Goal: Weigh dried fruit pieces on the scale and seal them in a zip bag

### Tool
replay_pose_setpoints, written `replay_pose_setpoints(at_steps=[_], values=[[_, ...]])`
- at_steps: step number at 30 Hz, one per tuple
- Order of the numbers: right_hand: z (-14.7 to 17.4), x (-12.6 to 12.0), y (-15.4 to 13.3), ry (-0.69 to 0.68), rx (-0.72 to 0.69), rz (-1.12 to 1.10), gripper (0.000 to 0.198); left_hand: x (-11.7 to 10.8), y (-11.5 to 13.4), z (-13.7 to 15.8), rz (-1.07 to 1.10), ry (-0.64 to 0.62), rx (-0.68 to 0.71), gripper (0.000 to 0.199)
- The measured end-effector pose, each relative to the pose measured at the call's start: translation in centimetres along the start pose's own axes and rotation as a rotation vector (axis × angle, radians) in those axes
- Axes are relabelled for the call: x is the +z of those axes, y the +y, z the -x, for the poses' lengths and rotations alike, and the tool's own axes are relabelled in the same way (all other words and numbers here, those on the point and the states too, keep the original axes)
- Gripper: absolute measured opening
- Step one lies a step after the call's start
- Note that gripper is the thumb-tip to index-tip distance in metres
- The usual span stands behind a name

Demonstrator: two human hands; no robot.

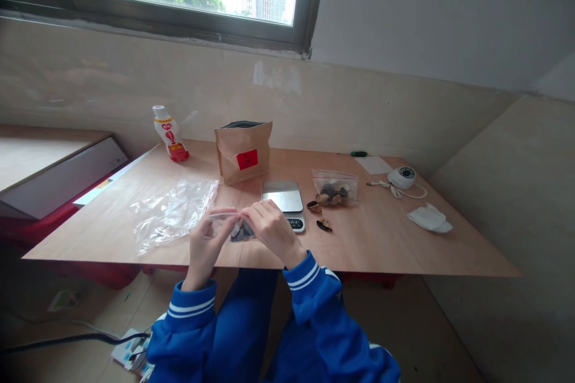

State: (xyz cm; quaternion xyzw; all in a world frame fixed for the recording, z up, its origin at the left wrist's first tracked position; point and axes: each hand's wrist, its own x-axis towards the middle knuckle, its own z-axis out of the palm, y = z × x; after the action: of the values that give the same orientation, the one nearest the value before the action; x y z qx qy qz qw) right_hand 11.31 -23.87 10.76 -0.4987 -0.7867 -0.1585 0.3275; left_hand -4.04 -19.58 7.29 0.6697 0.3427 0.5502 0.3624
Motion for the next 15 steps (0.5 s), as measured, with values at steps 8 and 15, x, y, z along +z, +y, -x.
replay_pose_setpoints(at_steps=[8, 15], values=[[-0.1, -0.6, 0.5, -0.005, 0.133, -0.214, 0.016, 0.1, 0.4, -0.2, 0.093, 0.070, -0.072, 0.018], [-0.3, -1.1, -0.2, 0.023, 0.237, -0.339, 0.007, -1.0, 0.5, 0.0, 0.181, 0.131, -0.216, 0.022]])
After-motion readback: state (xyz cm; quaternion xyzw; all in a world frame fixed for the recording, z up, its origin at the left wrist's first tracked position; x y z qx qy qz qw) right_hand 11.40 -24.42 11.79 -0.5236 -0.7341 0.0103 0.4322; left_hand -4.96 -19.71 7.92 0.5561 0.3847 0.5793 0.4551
